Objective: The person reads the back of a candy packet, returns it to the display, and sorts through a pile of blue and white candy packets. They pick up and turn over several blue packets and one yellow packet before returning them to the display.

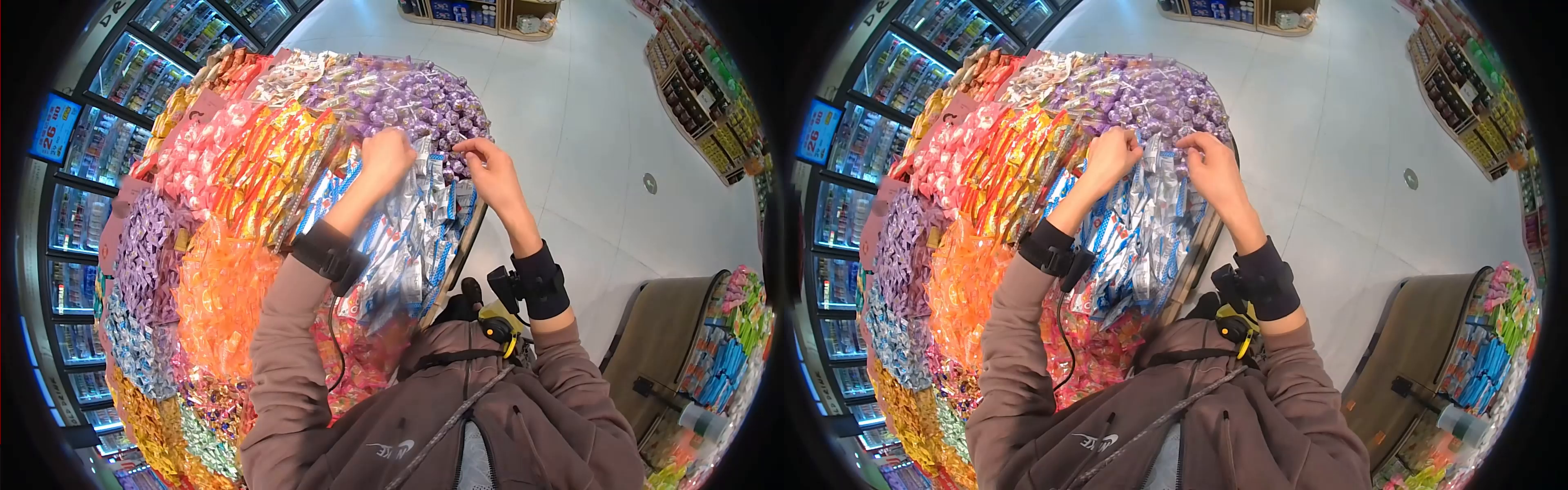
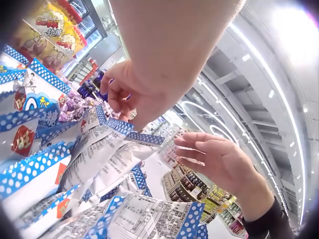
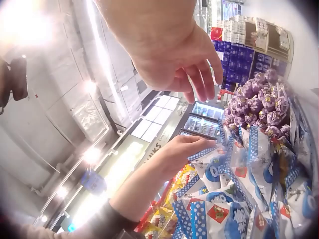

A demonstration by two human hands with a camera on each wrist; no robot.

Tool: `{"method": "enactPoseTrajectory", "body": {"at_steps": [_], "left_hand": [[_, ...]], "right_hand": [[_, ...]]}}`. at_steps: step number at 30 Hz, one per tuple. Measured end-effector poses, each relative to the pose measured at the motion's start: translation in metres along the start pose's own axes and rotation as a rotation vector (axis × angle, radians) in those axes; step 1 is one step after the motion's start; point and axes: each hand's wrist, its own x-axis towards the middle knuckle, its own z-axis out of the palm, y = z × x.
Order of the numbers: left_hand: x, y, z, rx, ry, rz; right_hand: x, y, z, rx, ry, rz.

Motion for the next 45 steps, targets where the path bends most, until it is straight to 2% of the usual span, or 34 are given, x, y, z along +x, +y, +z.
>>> {"method": "enactPoseTrajectory", "body": {"at_steps": [3,4,7,8,11,13,15,16,19,23,28,31,36,45], "left_hand": [[-0.008,-0.001,-0.013,-0.124,-0.048,-0.156],[-0.009,-0.009,-0.009,-0.106,0.053,-0.106],[-0.013,-0.017,-0.026,-0.314,0.175,-0.072],[-0.015,-0.016,-0.037,-0.419,0.066,-0.218],[-0.016,-0.029,-0.048,-0.546,0.178,-0.215],[-0.02,-0.033,-0.058,-0.724,0.162,-0.201],[-0.028,-0.032,-0.069,-0.915,0.21,-0.189],[-0.034,-0.018,-0.082,-1.021,0.202,-0.261],[-0.048,-0.012,-0.092,-1.197,0.182,-0.318],[-0.065,-0.005,-0.098,-1.212,0.189,-0.317],[-0.073,-0.023,-0.096,-1.212,0.241,-0.374],[-0.076,-0.026,-0.1,-1.164,0.257,-0.429],[-0.087,-0.036,-0.093,-1.19,0.26,-0.42],[-0.116,-0.042,-0.088,-1.288,0.221,-0.481]], "right_hand": [[0.001,-0.003,0.003,0.006,-0.018,-0.003],[0.001,-0.005,0.005,0.008,-0.029,0.002],[0.002,-0.005,0.012,0.0,-0.035,-0.012],[0.003,-0.006,0.014,0.005,-0.047,-0.005],[0.01,-0.008,0.02,0.022,-0.061,0.004],[0.017,-0.013,0.026,0.038,-0.05,-0.006],[0.028,-0.017,0.033,0.105,-0.045,-0.008],[0.031,-0.019,0.036,0.139,-0.043,-0.009],[0.031,-0.029,0.042,0.304,-0.134,-0.019],[0.019,-0.042,0.053,0.552,-0.243,0.21],[0.012,-0.053,0.062,0.482,-0.358,0.18],[0.01,-0.056,0.066,0.451,-0.367,0.191],[0.005,-0.06,0.068,0.335,-0.381,0.115],[-0.013,-0.055,0.083,0.442,-0.45,0.264]]}}
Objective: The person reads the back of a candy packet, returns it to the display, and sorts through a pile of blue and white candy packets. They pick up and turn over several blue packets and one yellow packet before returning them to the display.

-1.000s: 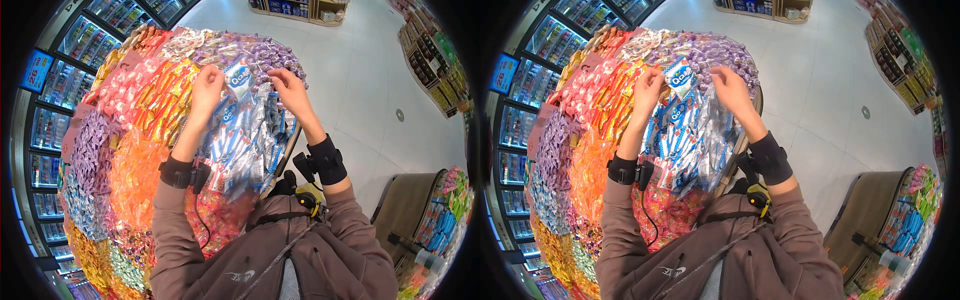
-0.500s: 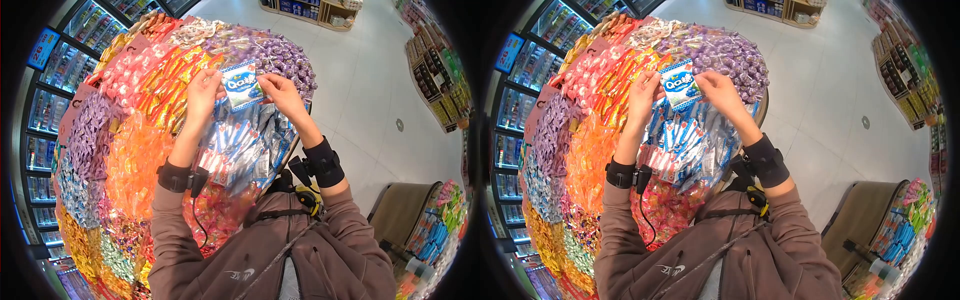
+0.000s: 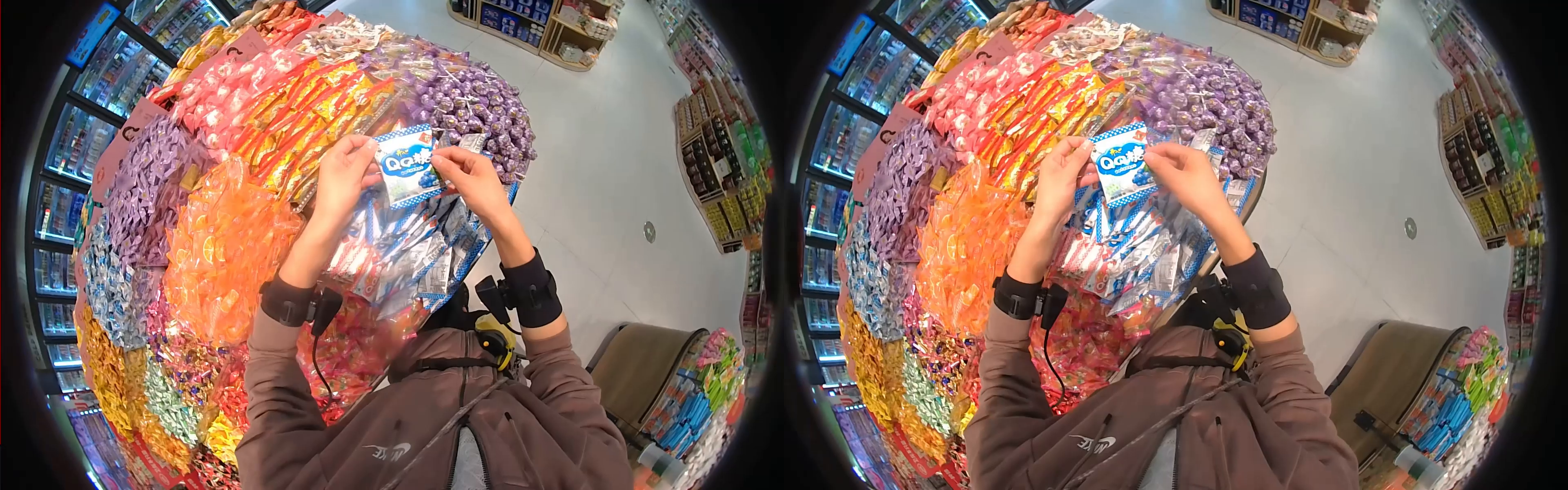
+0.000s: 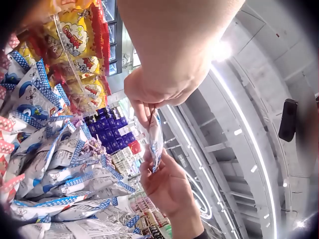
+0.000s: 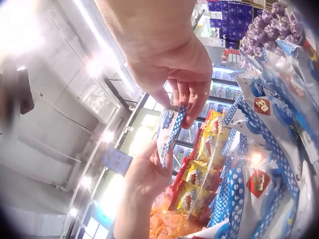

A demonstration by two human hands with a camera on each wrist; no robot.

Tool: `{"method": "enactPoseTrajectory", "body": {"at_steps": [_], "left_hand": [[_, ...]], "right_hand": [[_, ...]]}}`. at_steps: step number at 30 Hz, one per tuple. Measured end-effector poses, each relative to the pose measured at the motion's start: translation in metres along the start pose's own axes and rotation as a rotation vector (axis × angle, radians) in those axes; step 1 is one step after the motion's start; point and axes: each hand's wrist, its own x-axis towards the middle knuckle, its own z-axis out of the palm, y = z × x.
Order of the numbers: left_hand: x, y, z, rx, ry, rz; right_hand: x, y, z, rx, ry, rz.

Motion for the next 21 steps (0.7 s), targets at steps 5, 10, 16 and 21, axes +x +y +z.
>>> {"method": "enactPoseTrajectory", "body": {"at_steps": [5,10,16,21], "left_hand": [[-0.002,-0.011,-0.013,-0.044,-0.034,-0.072],[-0.015,-0.006,-0.01,-0.064,-0.031,-0.111],[-0.025,-0.003,-0.013,-0.057,-0.065,-0.135],[-0.026,-0.009,-0.01,-0.007,-0.042,-0.211]], "right_hand": [[-0.006,-0.006,0.006,0.014,-0.072,0.092],[-0.005,-0.003,0.001,-0.055,-0.109,0.096],[0.006,-0.003,-0.002,-0.013,-0.13,0.13],[0.009,-0.007,-0.006,-0.015,-0.205,0.175]]}}
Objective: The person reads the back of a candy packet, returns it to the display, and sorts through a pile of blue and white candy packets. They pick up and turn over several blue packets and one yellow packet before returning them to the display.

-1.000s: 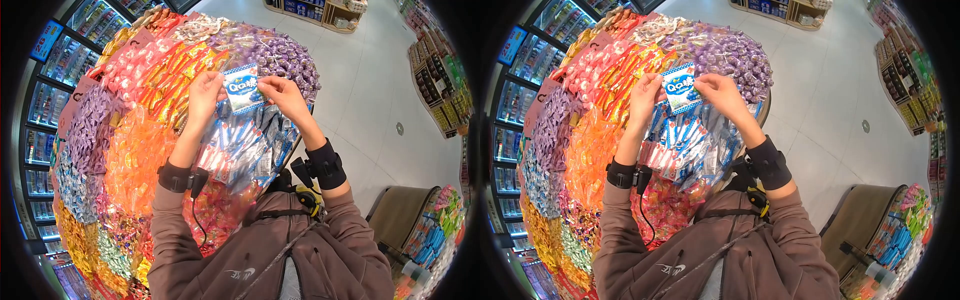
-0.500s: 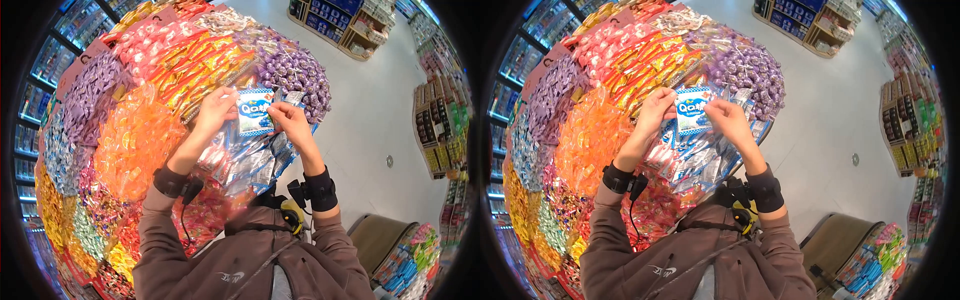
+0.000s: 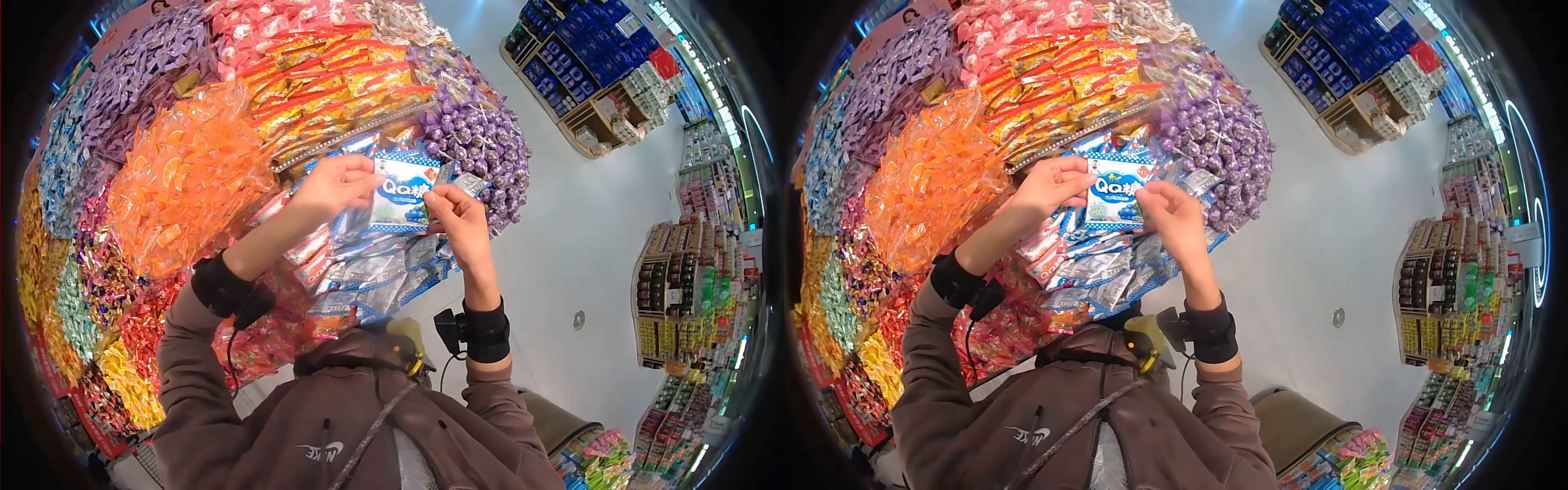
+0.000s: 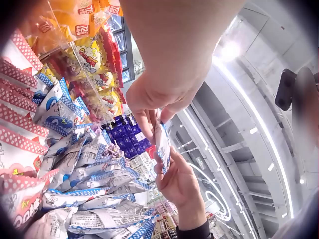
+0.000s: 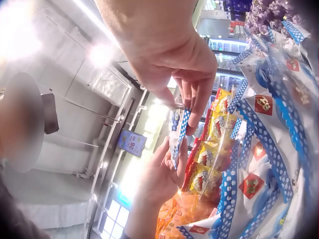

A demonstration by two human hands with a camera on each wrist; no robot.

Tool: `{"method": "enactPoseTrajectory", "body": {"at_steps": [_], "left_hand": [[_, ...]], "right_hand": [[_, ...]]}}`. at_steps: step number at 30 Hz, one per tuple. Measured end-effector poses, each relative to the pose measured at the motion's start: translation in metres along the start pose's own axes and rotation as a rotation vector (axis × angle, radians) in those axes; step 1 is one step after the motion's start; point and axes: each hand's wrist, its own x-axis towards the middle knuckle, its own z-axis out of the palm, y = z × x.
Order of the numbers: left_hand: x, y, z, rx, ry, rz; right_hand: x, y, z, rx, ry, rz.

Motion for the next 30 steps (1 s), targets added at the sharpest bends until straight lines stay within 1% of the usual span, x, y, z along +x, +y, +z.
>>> {"method": "enactPoseTrajectory", "body": {"at_steps": [3,7,10,13,16,19,22,25,28,29,30], "left_hand": [[0.003,-0.002,0.0,-0.043,-0.019,-0.012],[0.006,-0.007,0.0,-0.139,-0.052,-0.073],[0.012,-0.017,-0.001,-0.154,-0.026,-0.093],[0.015,-0.021,-0.003,-0.14,-0.048,-0.114],[0.013,-0.013,0.003,-0.121,-0.008,-0.119],[0.013,-0.008,0.004,-0.108,-0.052,-0.085],[0.01,-0.005,0.005,-0.033,-0.063,-0.046],[0.007,0.003,0.012,0.012,-0.025,-0.106],[0.006,0.004,0.019,-0.01,-0.104,-0.068],[0.006,0.005,0.02,0.015,-0.083,-0.025],[0.008,0.007,0.018,0.04,-0.063,0.02]], "right_hand": [[0.0,0.001,-0.003,0.011,-0.023,0.016],[0.002,0.0,-0.005,-0.053,0.023,0.037],[0.005,0.004,-0.008,-0.054,0.036,0.063],[0.006,0.009,-0.009,-0.038,0.057,0.069],[0.005,0.01,-0.008,0.018,0.071,0.049],[0.005,0.013,-0.012,0.037,0.058,0.006],[0.002,0.007,-0.005,0.081,0.095,0.004],[0.005,0.013,-0.01,0.052,0.094,-0.057],[0.012,0.01,-0.009,0.073,0.098,-0.161],[0.015,0.006,-0.011,0.042,0.045,-0.194],[0.019,-0.002,-0.012,-0.021,0.054,-0.219]]}}
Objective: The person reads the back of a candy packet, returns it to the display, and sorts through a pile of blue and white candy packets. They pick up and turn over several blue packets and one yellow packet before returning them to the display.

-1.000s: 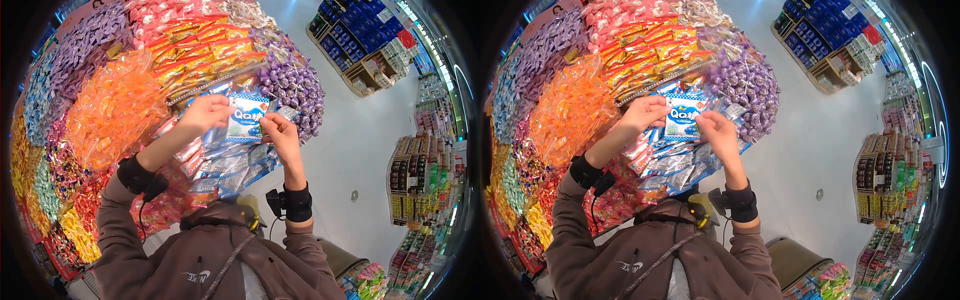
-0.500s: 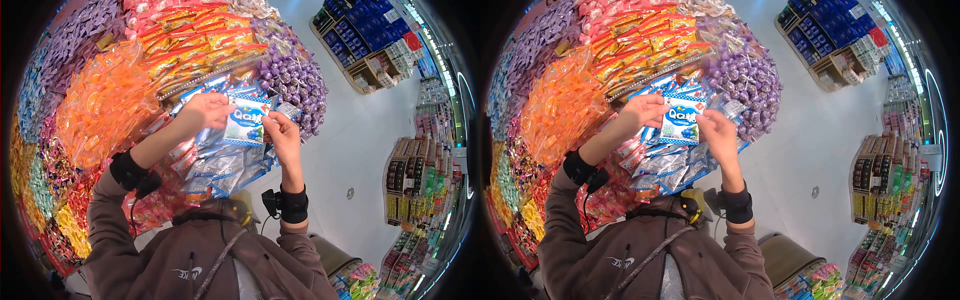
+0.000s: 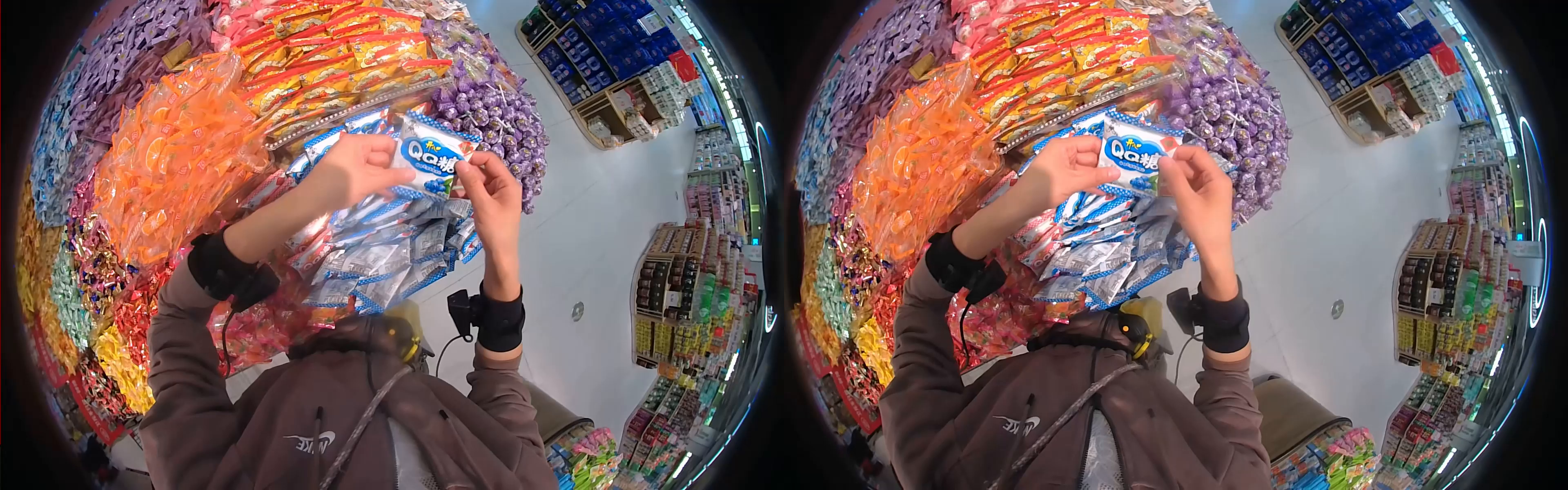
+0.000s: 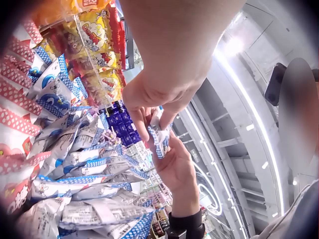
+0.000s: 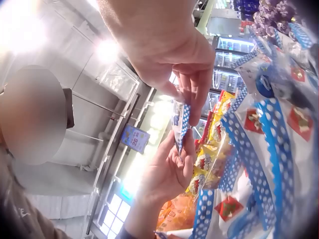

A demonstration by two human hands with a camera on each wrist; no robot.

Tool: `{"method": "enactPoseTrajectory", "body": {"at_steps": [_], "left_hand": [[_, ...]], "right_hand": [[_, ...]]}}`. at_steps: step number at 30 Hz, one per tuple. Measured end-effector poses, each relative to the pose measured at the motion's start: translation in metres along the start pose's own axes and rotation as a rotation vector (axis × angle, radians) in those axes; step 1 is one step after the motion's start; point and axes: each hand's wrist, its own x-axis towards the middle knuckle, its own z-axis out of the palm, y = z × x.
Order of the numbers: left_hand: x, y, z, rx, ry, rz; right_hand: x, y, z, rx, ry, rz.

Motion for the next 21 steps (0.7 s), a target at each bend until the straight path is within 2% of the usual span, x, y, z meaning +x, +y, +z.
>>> {"method": "enactPoseTrajectory", "body": {"at_steps": [2,4,8,9,12,15,18,21], "left_hand": [[0.01,-0.007,-0.012,0.126,0.042,0.155],[0.005,0.002,-0.012,0.215,0.076,0.181],[-0.006,0.009,-0.005,0.416,0.116,0.221],[-0.008,0.008,-0.002,0.459,0.121,0.217],[-0.011,0.008,0.004,0.519,0.168,0.378],[-0.011,0.004,0.008,0.515,0.228,0.478],[-0.022,0.003,0.003,0.651,0.335,0.549],[-0.043,-0.011,-0.003,0.725,0.166,0.347]], "right_hand": [[0.01,-0.018,-0.001,-0.166,0.014,-0.087],[0.02,-0.025,-0.006,-0.351,0.02,-0.278],[0.015,-0.048,0.006,-0.575,-0.053,-0.258],[0.015,-0.048,0.006,-0.586,-0.107,-0.263],[0.014,-0.043,0.007,-0.559,-0.233,-0.252],[0.008,-0.035,0.002,-0.464,-0.223,-0.08],[0.005,-0.035,-0.016,-0.37,-0.111,-0.181],[0.002,-0.042,-0.037,-0.33,-0.086,-0.229]]}}
